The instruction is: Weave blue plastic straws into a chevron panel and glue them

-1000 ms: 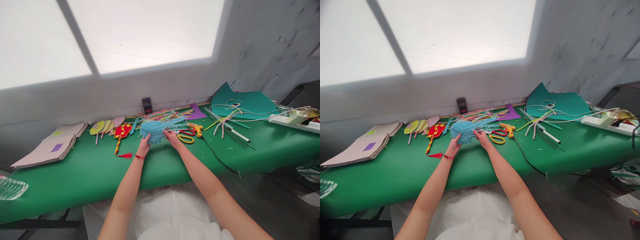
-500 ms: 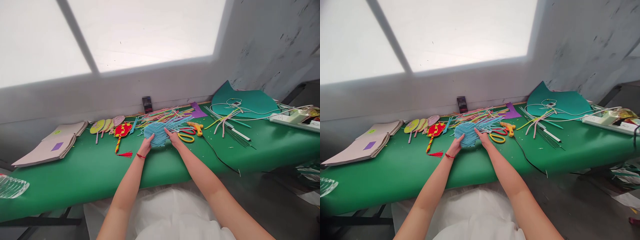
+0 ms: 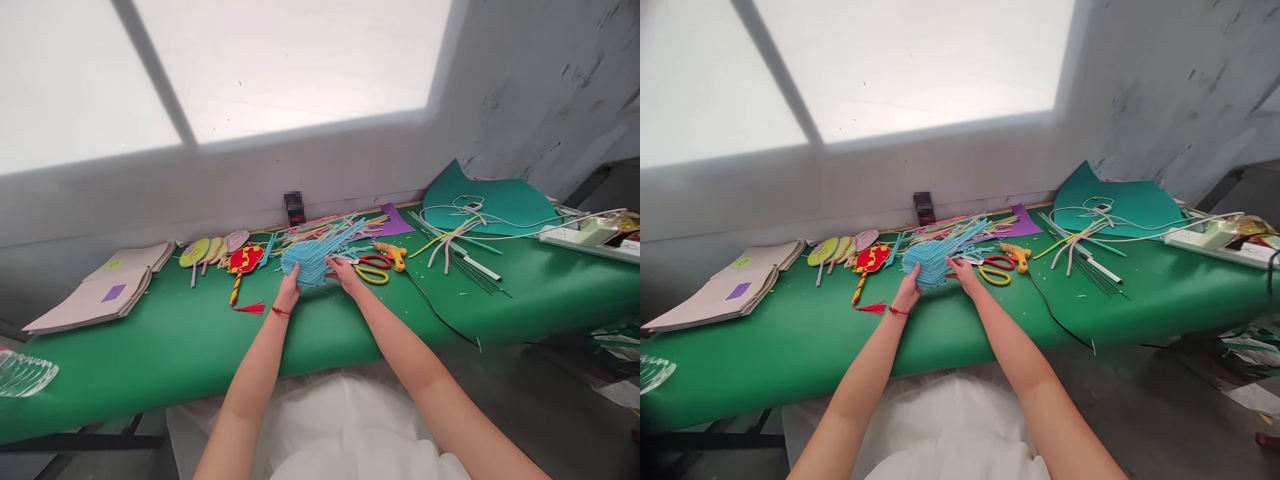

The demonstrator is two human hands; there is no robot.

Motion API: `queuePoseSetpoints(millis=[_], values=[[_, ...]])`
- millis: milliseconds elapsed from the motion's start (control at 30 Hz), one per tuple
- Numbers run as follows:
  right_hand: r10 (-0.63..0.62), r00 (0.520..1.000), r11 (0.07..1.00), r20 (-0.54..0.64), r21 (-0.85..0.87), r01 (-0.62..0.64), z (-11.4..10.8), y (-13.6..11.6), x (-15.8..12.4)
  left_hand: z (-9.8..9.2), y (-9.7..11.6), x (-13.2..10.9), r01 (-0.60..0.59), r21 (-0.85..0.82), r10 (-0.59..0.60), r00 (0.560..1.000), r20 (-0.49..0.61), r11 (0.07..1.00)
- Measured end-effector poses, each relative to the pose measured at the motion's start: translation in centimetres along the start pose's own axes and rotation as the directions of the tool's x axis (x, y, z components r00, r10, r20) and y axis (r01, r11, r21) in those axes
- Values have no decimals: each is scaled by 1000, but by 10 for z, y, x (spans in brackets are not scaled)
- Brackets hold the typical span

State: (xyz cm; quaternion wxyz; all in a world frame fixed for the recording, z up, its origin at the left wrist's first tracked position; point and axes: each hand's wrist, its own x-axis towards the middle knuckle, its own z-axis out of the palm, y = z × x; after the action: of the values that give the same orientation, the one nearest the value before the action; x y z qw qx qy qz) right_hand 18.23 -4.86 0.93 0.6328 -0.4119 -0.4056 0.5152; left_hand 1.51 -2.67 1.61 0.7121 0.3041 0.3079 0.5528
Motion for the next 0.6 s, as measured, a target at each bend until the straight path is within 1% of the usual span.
queuePoseSetpoints(millis=[67, 167, 267, 333, 400, 533, 600], values=[[-17, 1000, 1000, -11, -19, 17, 0, 0, 0, 0, 0, 1, 7, -1, -7, 1000, 5, 1000], [-41, 997, 998, -71, -48, 38, -1, 2, 2, 0, 0, 1, 18, -21, -17, 999, 47, 1000], [-51, 993, 997, -105, -58, 45, -2, 4, 4, 1, 4, 0, -13, -96, 22, 995, 101, 995], [-53, 991, 997, -119, -61, 46, -3, 5, 5, 0, 8, 1, -24, -137, 39, 993, 112, 990], [-47, 992, 997, -117, -63, 40, -3, 5, 5, -1, 10, 2, -43, -118, 53, 995, 88, 992], [-24, 996, 997, -86, -69, 18, -4, 5, 4, -3, 8, 3, -106, 28, 107, 994, -10, 994], [-15, 992, 997, -124, -81, 5, -5, 5, 5, -4, 7, 2, -108, 53, 109, 994, -14, 993]])
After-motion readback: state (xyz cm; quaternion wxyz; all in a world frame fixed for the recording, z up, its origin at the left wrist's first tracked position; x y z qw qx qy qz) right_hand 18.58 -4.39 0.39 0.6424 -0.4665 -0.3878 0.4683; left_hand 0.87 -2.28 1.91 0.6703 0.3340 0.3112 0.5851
